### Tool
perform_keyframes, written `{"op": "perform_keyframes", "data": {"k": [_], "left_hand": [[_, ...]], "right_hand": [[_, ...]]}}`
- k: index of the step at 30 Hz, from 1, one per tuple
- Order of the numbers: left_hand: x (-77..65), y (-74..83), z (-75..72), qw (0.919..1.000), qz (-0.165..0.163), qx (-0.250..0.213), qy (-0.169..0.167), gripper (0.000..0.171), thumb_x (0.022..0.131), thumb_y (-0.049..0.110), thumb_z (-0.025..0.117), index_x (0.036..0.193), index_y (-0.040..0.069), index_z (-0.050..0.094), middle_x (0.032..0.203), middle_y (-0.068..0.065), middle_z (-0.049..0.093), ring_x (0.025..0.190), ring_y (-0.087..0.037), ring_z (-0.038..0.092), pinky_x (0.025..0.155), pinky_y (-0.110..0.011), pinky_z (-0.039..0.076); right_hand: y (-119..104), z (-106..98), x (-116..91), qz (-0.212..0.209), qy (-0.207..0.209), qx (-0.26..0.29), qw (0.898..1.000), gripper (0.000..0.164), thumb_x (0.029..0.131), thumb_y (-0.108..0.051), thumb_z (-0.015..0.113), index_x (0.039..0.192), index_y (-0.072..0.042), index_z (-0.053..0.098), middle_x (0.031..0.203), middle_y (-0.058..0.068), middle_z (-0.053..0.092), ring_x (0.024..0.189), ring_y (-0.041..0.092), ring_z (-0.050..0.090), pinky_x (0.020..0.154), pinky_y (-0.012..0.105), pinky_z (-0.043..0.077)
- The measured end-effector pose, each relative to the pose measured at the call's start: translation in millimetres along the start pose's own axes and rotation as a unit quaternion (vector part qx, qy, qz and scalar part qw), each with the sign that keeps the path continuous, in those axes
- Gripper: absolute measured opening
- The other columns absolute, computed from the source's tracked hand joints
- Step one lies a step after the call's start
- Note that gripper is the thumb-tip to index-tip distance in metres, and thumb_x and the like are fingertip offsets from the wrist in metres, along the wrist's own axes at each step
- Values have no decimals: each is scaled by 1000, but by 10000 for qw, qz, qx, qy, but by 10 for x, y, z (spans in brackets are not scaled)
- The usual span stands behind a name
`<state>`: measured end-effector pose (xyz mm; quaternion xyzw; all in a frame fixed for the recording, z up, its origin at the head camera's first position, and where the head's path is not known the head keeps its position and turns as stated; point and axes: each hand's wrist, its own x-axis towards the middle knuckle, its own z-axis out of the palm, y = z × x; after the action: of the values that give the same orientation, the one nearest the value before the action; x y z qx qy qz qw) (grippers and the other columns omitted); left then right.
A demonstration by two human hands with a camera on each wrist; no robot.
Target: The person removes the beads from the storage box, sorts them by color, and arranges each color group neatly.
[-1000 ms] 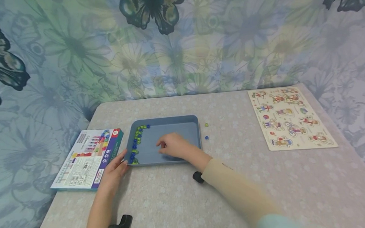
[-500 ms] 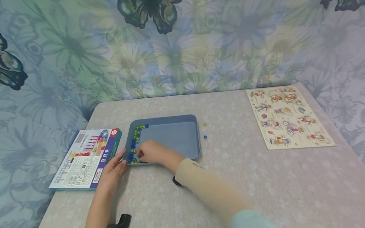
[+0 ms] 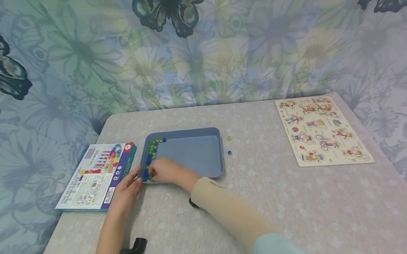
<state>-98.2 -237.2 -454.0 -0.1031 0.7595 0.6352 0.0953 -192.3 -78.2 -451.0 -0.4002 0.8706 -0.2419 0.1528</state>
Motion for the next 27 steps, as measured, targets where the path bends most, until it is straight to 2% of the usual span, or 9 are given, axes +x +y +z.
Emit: {"op": "perform_keyframes", "data": {"k": [8, 14, 18, 27], "left_hand": [[-3, -29, -1, 9999, 118, 22, 32, 47, 100, 14, 40, 146, 18, 32, 152, -1, 24, 137, -18, 28, 105, -35, 33], [6, -7, -5, 10000, -34, -82, -2, 47, 100, 14, 40, 146, 18, 32, 153, -2, 22, 139, -20, 24, 108, -39, 30], [24, -5, -4, 9999, -58, -92, -10, 47, 100, 14, 40, 147, 18, 31, 154, -2, 21, 139, -20, 23, 108, -41, 29], [12, -24, -1, 9999, 99, 19, 45, 47, 100, 15, 41, 146, 19, 33, 152, -1, 24, 137, -17, 27, 107, -38, 31]], "right_hand": [[-23, -2, 13, 84, -6, 64, 9999, 22, 86, -13, 65, 108, -10, 69, 79, -4, 64, 64, 3, 55, 59, 16, 44], [-14, 5, 23, 139, 54, 14, 9999, 17, 86, -11, 66, 101, -12, 71, 93, -1, 68, 78, 6, 61, 65, 16, 47], [-3, -5, 17, 154, 69, -15, 9999, 16, 85, -11, 67, 100, -12, 71, 94, -1, 68, 82, 8, 62, 67, 17, 48], [152, -150, -126, 29, 190, 700, 9974, 13, 86, -12, 65, 97, -9, 70, 90, -3, 66, 78, 4, 59, 67, 17, 48]]}}
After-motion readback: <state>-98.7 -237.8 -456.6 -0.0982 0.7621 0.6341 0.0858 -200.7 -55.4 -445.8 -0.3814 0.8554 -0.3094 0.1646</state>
